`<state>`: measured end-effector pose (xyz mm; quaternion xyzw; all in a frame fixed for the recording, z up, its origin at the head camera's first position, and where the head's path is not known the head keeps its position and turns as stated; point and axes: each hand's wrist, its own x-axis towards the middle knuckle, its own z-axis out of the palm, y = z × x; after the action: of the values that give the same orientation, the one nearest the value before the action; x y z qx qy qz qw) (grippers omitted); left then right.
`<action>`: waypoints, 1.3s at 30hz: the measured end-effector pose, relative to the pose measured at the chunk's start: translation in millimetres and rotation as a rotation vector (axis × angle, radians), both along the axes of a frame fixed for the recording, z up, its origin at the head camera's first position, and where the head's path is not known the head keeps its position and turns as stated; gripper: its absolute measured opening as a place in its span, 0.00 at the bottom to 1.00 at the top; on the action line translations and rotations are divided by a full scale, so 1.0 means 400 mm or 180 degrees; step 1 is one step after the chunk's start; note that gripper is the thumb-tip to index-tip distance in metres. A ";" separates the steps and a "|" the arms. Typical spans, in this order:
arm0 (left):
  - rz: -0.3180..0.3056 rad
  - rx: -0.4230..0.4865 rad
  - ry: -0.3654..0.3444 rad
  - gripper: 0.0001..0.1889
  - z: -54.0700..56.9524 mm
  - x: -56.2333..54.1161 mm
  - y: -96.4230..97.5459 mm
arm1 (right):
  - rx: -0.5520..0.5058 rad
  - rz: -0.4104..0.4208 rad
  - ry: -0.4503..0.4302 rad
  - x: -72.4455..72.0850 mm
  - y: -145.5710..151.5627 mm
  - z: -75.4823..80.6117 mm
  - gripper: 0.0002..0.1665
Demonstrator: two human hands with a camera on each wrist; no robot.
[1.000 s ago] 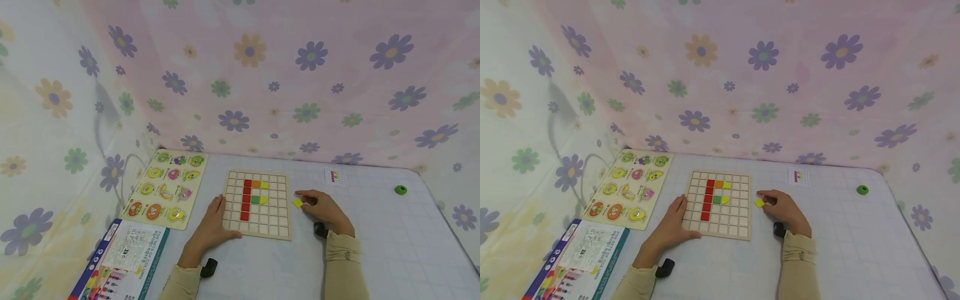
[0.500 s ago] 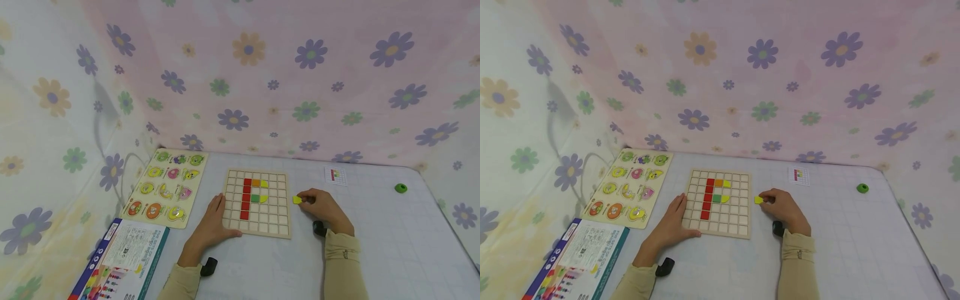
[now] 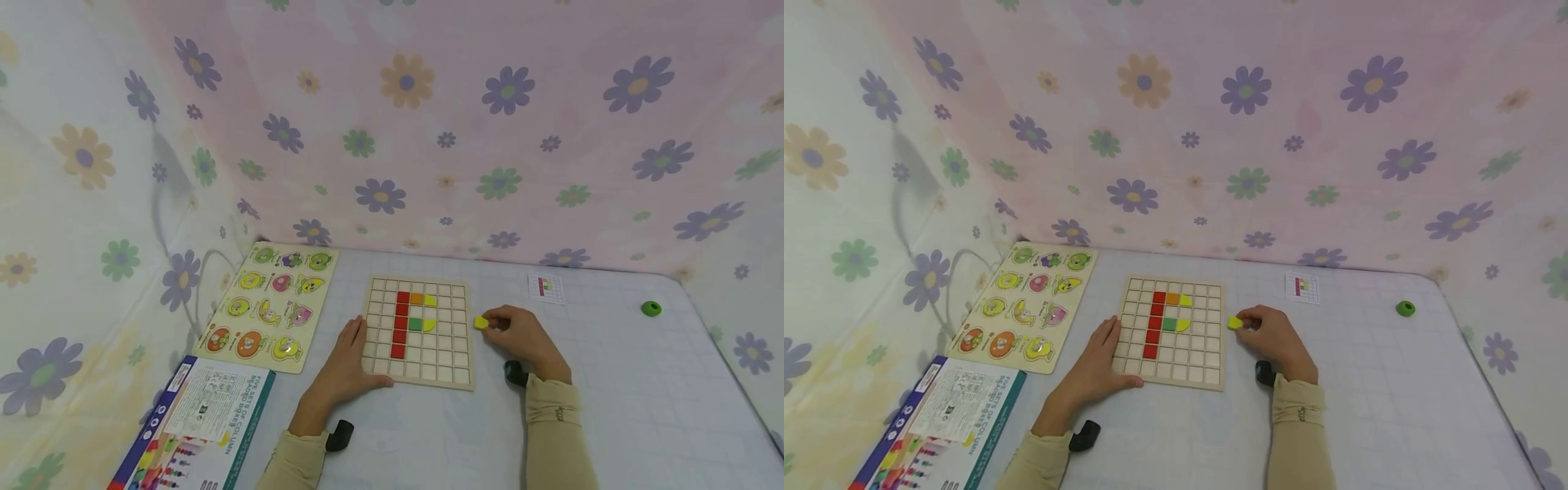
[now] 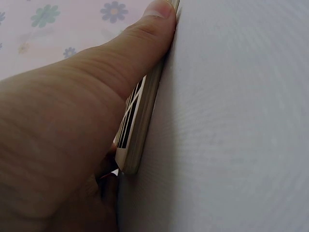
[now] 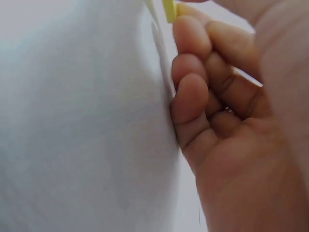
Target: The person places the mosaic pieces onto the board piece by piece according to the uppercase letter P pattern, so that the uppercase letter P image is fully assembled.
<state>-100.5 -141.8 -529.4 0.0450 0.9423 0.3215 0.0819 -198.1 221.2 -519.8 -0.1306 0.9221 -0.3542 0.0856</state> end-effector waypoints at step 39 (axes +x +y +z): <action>0.0011 0.0053 0.0025 0.69 0.002 0.002 0.002 | -0.0184 0.0569 0.0198 -0.044 -0.221 0.038 0.18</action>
<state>-99.7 -141.0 -528.4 0.0453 0.9400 0.3292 0.0772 -215.7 132.8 -504.5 -0.2258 0.8983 -0.3673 0.0843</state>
